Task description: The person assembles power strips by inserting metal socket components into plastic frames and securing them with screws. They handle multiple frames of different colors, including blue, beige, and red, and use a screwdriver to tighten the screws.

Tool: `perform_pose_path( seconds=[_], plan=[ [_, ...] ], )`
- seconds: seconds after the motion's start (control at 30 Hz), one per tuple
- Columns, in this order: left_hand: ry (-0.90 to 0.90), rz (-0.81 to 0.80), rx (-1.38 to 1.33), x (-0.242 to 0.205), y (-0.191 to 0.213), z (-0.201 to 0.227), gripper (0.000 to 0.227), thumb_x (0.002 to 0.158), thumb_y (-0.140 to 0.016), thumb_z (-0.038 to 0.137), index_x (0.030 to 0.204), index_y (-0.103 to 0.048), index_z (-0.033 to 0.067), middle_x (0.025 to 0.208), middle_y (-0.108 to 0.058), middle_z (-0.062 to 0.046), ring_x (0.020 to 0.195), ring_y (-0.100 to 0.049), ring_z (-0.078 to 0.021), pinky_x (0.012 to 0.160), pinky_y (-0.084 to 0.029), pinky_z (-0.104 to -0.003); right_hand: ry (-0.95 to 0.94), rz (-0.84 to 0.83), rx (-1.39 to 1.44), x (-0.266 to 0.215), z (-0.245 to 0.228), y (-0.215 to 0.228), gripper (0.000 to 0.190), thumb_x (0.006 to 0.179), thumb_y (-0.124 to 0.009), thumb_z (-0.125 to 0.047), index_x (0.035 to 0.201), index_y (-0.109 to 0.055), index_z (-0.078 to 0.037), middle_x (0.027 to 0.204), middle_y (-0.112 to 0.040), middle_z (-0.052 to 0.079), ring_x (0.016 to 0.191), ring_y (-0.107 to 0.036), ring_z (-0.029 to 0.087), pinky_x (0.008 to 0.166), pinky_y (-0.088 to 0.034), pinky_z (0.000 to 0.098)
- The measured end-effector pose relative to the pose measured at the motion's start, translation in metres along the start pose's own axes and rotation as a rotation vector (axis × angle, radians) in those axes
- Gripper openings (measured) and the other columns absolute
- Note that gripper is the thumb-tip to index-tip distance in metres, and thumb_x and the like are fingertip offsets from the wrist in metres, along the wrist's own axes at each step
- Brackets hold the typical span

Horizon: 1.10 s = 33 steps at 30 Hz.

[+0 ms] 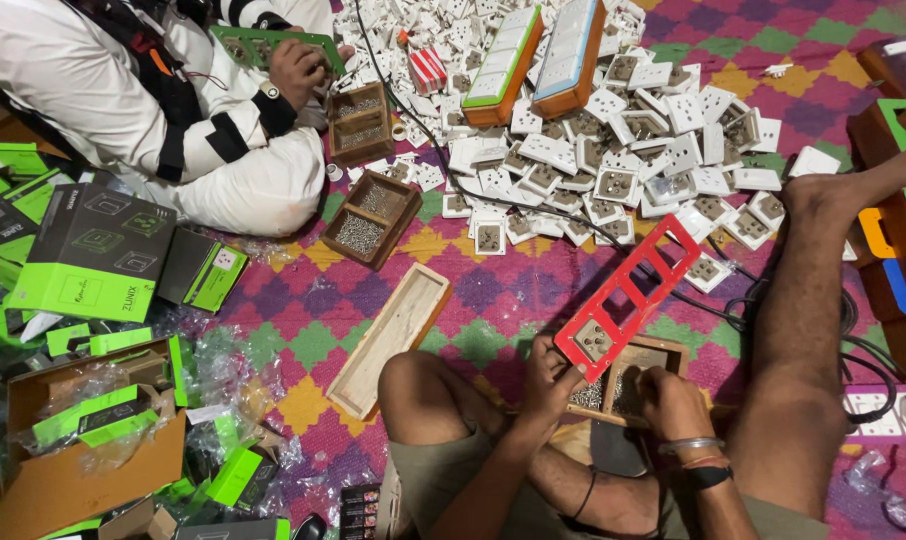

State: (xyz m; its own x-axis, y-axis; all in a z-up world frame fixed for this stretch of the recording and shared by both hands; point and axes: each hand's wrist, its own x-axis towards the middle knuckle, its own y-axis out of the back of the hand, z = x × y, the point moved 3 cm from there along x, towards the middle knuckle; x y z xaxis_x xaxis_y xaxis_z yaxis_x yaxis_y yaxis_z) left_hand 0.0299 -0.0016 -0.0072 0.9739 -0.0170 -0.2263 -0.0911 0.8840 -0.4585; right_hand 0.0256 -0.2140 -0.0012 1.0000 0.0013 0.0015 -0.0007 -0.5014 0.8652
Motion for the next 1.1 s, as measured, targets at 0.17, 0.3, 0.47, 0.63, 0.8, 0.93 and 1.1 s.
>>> perform_pose_path(
  seconds=[0.17, 0.3, 0.47, 0.63, 0.8, 0.93, 1.1],
  plan=[
    [-0.013, -0.01, 0.001, -0.001, -0.001, 0.001, 0.042, 0.089, -0.068, -0.001, 0.121, -0.041, 0.0066, 0.116, -0.063, -0.013, 0.109, -0.065, -0.0215, 0.086, -0.062, -0.038, -0.011, 0.155, 0.235, -0.003, -0.014, 0.016, 0.018, 0.084, -0.072, -0.016, 0.099, -0.073, -0.006, 0.09, -0.075, 0.017, 0.083, -0.074, 0.036, 0.074, -0.058, 0.044],
    [-0.013, -0.021, 0.02, -0.002, -0.004, 0.005, 0.043, 0.089, -0.068, 0.0, 0.121, -0.041, 0.0064, 0.116, -0.063, -0.014, 0.11, -0.066, -0.0226, 0.089, -0.063, -0.04, -0.029, 0.163, 0.262, -0.002, -0.018, 0.021, 0.021, 0.084, -0.074, -0.017, 0.103, -0.076, -0.007, 0.092, -0.076, 0.016, 0.081, -0.076, 0.031, 0.072, -0.059, 0.0394],
    [-0.001, -0.009, 0.067, -0.005, -0.007, 0.013, 0.041, 0.089, -0.068, 0.001, 0.121, -0.041, 0.0055, 0.116, -0.064, -0.015, 0.111, -0.066, -0.0233, 0.09, -0.063, -0.04, 0.023, 0.182, 0.275, -0.003, -0.02, 0.022, 0.017, 0.088, -0.072, -0.014, 0.103, -0.076, -0.007, 0.094, -0.077, 0.015, 0.082, -0.075, 0.031, 0.073, -0.058, 0.0387],
    [0.009, -0.006, 0.101, -0.006, -0.008, 0.016, 0.04, 0.089, -0.067, 0.001, 0.119, -0.041, 0.0049, 0.115, -0.064, -0.015, 0.111, -0.067, -0.0231, 0.09, -0.064, -0.041, -0.109, 0.14, 0.365, -0.003, -0.021, 0.023, 0.02, 0.09, -0.072, -0.019, 0.105, -0.076, -0.007, 0.09, -0.077, 0.013, 0.074, -0.075, 0.027, 0.067, -0.057, 0.0379],
    [-0.025, -0.04, 0.088, -0.003, -0.004, 0.006, 0.041, 0.088, -0.068, 0.0, 0.12, -0.042, 0.0049, 0.115, -0.065, -0.016, 0.109, -0.067, -0.0234, 0.085, -0.063, -0.038, -0.028, 0.248, 0.343, -0.004, -0.035, 0.031, 0.019, 0.09, -0.074, -0.02, 0.102, -0.075, -0.006, 0.088, -0.076, 0.012, 0.074, -0.072, 0.023, 0.066, -0.054, 0.0359],
    [-0.064, -0.08, 0.125, 0.003, 0.003, -0.014, 0.045, 0.087, -0.069, 0.0, 0.122, -0.042, 0.0039, 0.115, -0.065, -0.015, 0.108, -0.067, -0.0228, 0.085, -0.062, -0.037, -0.085, 0.235, 0.392, -0.007, -0.042, 0.037, 0.023, 0.09, -0.074, -0.022, 0.105, -0.076, -0.005, 0.085, -0.076, 0.011, 0.069, -0.069, 0.02, 0.064, -0.053, 0.0349],
    [-0.154, -0.127, 0.17, 0.006, 0.01, -0.038, 0.054, 0.091, -0.07, 0.003, 0.134, -0.038, 0.0029, 0.119, -0.064, -0.013, 0.113, -0.067, -0.0203, 0.093, -0.058, -0.035, -0.059, 0.218, 0.596, -0.005, -0.046, 0.042, 0.02, 0.097, -0.072, -0.021, 0.106, -0.076, -0.004, 0.086, -0.071, 0.009, 0.078, -0.063, 0.018, 0.072, -0.05, 0.0314]
  ],
)
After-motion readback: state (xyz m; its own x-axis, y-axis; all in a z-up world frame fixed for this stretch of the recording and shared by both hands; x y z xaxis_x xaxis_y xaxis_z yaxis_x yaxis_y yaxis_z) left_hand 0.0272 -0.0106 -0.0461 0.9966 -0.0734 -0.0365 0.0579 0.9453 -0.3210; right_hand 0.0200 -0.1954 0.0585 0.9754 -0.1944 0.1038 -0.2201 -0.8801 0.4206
